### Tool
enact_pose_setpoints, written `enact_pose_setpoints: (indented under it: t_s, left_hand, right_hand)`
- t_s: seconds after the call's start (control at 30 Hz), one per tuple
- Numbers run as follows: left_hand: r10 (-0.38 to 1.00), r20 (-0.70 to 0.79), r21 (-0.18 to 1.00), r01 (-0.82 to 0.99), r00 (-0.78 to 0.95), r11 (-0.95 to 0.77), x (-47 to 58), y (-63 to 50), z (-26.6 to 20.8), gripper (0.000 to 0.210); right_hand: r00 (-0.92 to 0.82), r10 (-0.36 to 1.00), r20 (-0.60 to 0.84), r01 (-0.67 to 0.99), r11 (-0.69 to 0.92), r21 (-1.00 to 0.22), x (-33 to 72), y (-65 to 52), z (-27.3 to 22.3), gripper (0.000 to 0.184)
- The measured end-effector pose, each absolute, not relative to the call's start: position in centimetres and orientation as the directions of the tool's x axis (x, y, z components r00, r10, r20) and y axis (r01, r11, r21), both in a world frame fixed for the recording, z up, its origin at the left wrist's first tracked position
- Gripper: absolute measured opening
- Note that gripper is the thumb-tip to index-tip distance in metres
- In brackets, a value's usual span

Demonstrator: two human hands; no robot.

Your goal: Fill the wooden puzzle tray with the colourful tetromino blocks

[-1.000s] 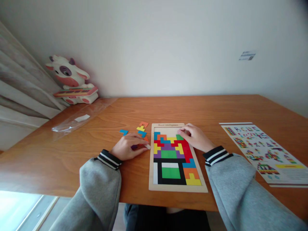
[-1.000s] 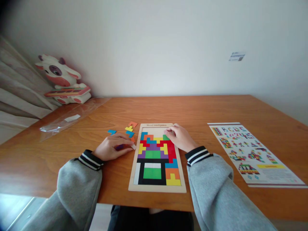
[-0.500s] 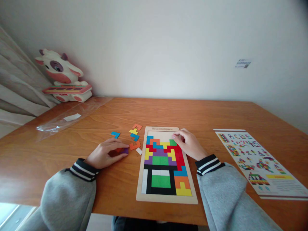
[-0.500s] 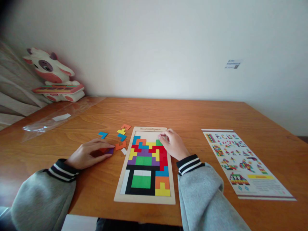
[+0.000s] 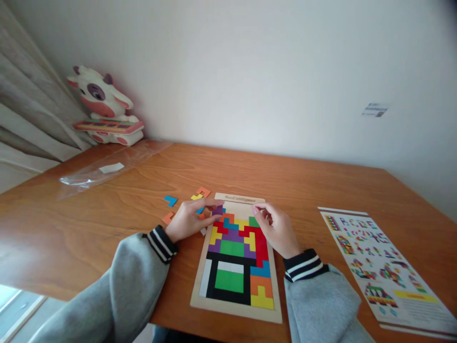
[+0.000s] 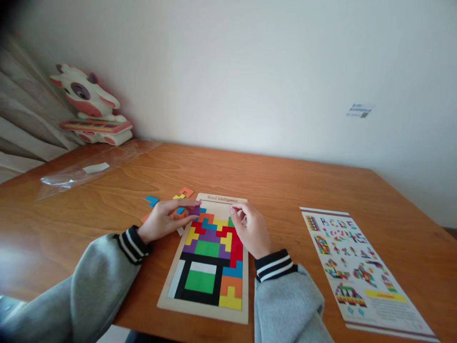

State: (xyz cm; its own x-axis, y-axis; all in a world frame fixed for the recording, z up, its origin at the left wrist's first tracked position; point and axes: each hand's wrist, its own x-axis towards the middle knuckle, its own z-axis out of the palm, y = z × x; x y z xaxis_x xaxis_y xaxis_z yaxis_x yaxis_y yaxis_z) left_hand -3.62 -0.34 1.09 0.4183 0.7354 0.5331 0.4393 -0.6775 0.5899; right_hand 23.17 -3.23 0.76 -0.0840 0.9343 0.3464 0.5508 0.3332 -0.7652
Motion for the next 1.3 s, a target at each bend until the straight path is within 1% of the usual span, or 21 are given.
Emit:
enact_pose_setpoints:
  t_s: [0.1, 0.17, 0.23, 0.3, 0.37, 0.43, 0.5, 0.57, 0.63, 0.7, 0.9, 1.03, 1.3]
  left_hand:
    - [0.777, 0.478, 0.734, 0.299, 0.410, -0.610, -0.6, 0.6, 1.1, 0.033]
    - [0.799, 0.446, 0.805, 0.209, 0.403, -0.555, 1.2, 0.8, 0.9, 0.033]
    - [0.823, 0.419, 0.846, 0.163, 0.385, -0.507, 2.5, 0.6, 0.6, 0.034]
    - [0.834, 0.410, 0.862, 0.143, 0.369, -0.487, 3.1, 0.2, 0.3, 0.035]
    - [0.828, 0.422, 0.850, 0.158, 0.370, -0.503, 3.2, -0.1, 0.1, 0.035]
    - [0.807, 0.451, 0.805, 0.217, 0.382, -0.553, 2.7, -0.3, 0.0, 0.034]
    - [0.775, 0.492, 0.728, 0.301, 0.396, -0.616, 2.1, -0.1, 0.1, 0.029]
    - [0.740, 0.537, 0.635, 0.383, 0.404, -0.671, 1.5, 0.2, 0.2, 0.018]
    - [0.711, 0.573, 0.559, 0.441, 0.407, -0.702, 1.2, 0.6, 0.1, 0.013]
    - [0.705, 0.585, 0.525, 0.476, 0.401, -0.706, 1.1, 0.9, 0.0, 0.015]
    - [0.740, 0.531, 0.543, 0.505, 0.413, -0.671, 1.2, 1.0, -0.4, 0.017]
    - [0.743, 0.533, 0.547, 0.504, 0.404, -0.668, 1.2, 1.0, -0.3, 0.017]
    - [0.739, 0.526, 0.541, 0.504, 0.422, -0.673, 1.2, 1.1, -0.6, 0.016]
  right_hand:
    - [-0.079, 0.956, 0.282, 0.474, 0.285, -0.833, 22.9, -3.4, 0.9, 0.029]
    - [-0.097, 0.967, 0.235, 0.400, 0.254, -0.881, 22.7, -3.4, 1.0, 0.030]
    - [-0.123, 0.971, 0.204, 0.327, 0.233, -0.916, 22.5, -3.4, 1.0, 0.031]
    - [-0.136, 0.971, 0.194, 0.288, 0.226, -0.931, 22.4, -3.4, 0.9, 0.029]
    - [-0.137, 0.973, 0.186, 0.295, 0.219, -0.930, 22.4, -3.4, 0.9, 0.026]
    - [-0.110, 0.977, 0.182, 0.315, 0.208, -0.926, 22.5, -3.2, 0.7, 0.025]
    - [-0.054, 0.982, 0.184, 0.317, 0.191, -0.929, 22.7, -3.0, 0.3, 0.027]
    - [-0.005, 0.983, 0.186, 0.321, 0.178, -0.930, 22.9, -2.7, -0.1, 0.028]
    - [0.001, 0.983, 0.185, 0.349, 0.173, -0.921, 23.1, -2.5, -0.4, 0.026]
    - [-0.026, 0.982, 0.185, 0.380, 0.181, -0.907, 23.1, -2.4, -0.6, 0.023]
    - [-0.101, 0.974, 0.203, 0.419, 0.226, -0.879, 23.0, -1.6, 0.0, 0.020]
    - [-0.157, 0.963, 0.218, 0.416, 0.265, -0.870, 23.0, -0.3, 0.4, 0.019]
    - [-0.241, 0.955, 0.174, 0.435, 0.266, -0.860, 21.9, -0.5, 0.4, 0.016]
